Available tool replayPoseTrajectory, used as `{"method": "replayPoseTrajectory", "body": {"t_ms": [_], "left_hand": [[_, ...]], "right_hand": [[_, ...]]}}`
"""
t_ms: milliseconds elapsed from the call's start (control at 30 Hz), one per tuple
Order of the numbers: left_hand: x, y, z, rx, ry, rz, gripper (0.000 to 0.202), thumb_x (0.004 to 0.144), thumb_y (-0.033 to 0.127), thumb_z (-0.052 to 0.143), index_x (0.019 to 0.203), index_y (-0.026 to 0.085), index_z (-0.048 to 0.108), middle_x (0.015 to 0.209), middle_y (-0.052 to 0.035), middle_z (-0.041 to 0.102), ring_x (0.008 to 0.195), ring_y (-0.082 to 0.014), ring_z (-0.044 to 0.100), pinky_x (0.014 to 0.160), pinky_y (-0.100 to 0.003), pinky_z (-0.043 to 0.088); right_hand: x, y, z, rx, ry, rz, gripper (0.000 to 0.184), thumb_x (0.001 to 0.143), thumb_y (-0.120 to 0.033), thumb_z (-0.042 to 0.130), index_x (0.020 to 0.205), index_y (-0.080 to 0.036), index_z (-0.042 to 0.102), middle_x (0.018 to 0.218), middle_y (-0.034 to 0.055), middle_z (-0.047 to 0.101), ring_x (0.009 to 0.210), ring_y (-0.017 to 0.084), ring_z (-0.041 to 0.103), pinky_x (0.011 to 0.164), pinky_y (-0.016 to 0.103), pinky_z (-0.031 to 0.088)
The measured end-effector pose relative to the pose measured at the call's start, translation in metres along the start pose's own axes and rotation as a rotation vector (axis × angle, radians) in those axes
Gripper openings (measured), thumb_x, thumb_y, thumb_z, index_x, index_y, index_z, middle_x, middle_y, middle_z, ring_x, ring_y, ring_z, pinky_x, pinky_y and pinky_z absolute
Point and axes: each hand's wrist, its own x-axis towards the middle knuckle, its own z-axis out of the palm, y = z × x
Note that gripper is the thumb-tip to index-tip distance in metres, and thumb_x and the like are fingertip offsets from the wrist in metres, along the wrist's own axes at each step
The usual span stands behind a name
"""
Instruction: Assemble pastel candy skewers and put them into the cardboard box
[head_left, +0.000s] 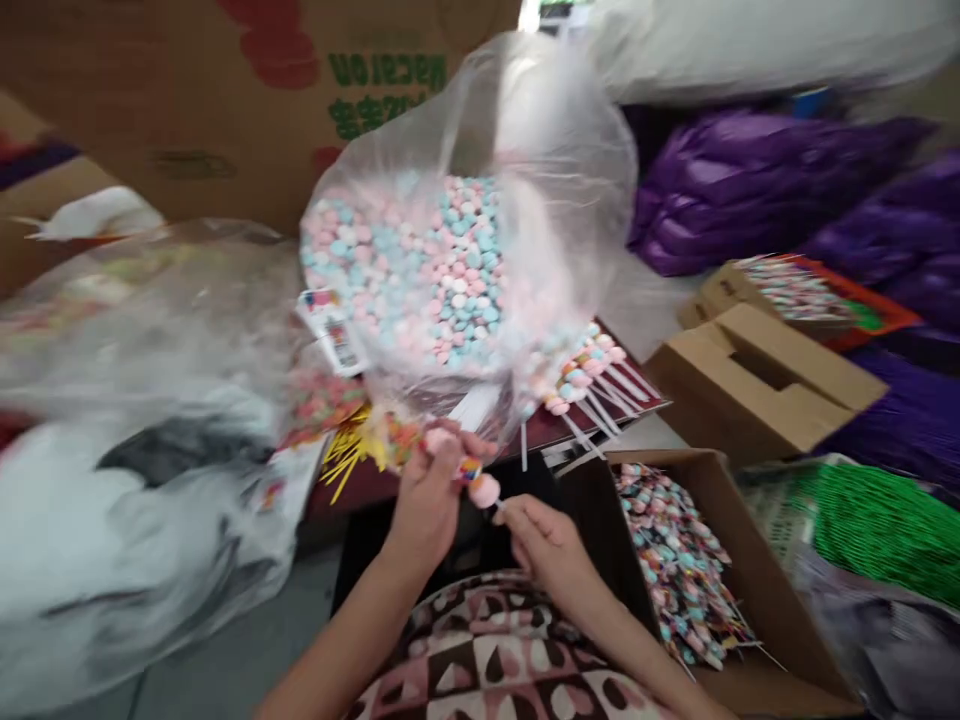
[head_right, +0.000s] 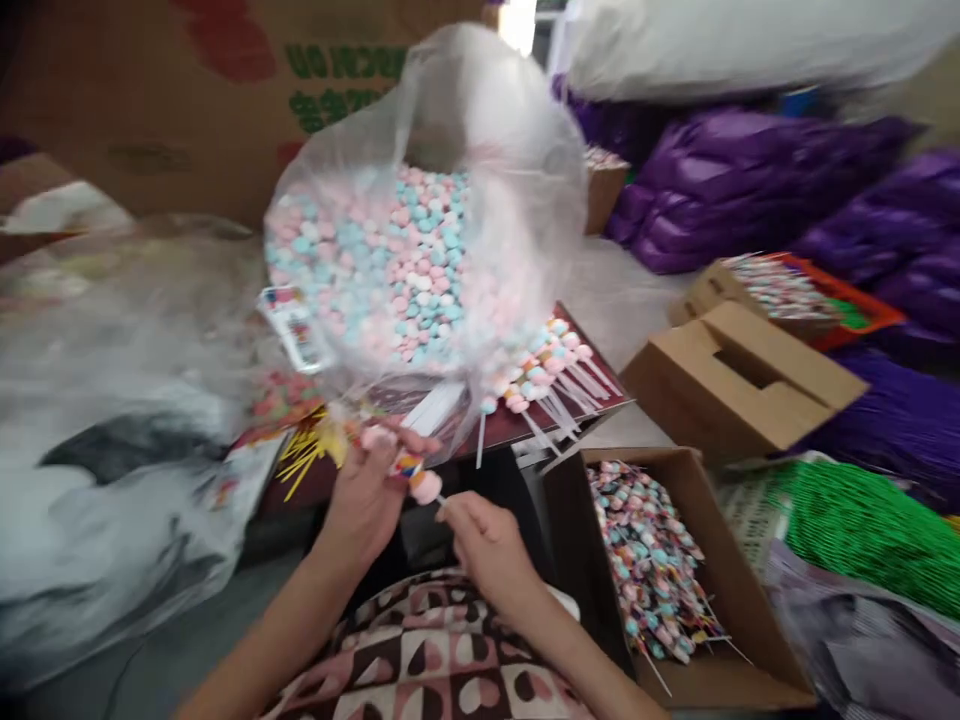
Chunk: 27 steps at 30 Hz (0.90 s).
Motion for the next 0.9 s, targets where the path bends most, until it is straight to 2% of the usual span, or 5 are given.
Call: {"method": "replayPoseTrajectory", "body": {"t_ms": [233,433,567,700,900], "left_hand": [[0.005,0.023,-0.022,-0.131,-0.153,-0.043,0.053,0.071,0.044,0.08,0.116,0.025,0.059,0.108,-0.0058,0.071,0.102,-0.0225,0.068,0.089,-0.036,0.051],[0.005,0.022,-0.02,-0.177,-0.13,-0.029,0.023,0.078,0.036,0.076,0.09,0.019,0.066,0.085,-0.0014,0.072,0.088,-0.0189,0.071,0.086,-0.033,0.052],[0.003,0.01,-0.021,-0.166,-0.093,-0.018,0.028,0.077,0.039,0.076,0.093,0.019,0.066,0.088,-0.0026,0.072,0.089,-0.019,0.07,0.077,-0.029,0.052],[0.001,0.003,-0.024,-0.099,-0.029,-0.024,0.031,0.074,0.039,0.078,0.092,0.018,0.063,0.088,-0.0039,0.073,0.088,-0.0195,0.07,0.072,-0.027,0.051],[0.0,0.007,-0.03,-0.089,-0.089,-0.038,0.034,0.074,0.037,0.078,0.098,0.02,0.062,0.093,-0.0043,0.073,0.094,-0.0202,0.07,0.082,-0.031,0.053]], "right_hand": [[-0.001,0.001,-0.01,0.146,-0.166,0.127,0.037,0.085,-0.053,0.063,0.08,-0.017,0.059,0.042,-0.0115,0.03,0.04,0.005,0.018,0.044,0.024,0.011],[-0.004,-0.002,-0.006,0.236,-0.217,0.2,0.032,0.085,-0.05,0.063,0.078,-0.019,0.057,0.04,-0.0123,0.028,0.038,0.006,0.018,0.043,0.024,0.015],[-0.004,-0.001,-0.002,0.022,-0.092,0.1,0.035,0.086,-0.053,0.061,0.084,-0.017,0.062,0.043,-0.0101,0.033,0.04,0.006,0.022,0.044,0.024,0.015],[-0.002,0.001,0.001,-0.178,0.05,-0.063,0.036,0.086,-0.053,0.06,0.089,-0.018,0.067,0.047,-0.0069,0.042,0.044,0.009,0.035,0.047,0.024,0.024],[0.0,0.008,-0.002,-0.065,-0.014,-0.024,0.034,0.089,-0.05,0.06,0.092,-0.017,0.069,0.046,-0.0079,0.038,0.044,0.008,0.032,0.047,0.024,0.022]]}}
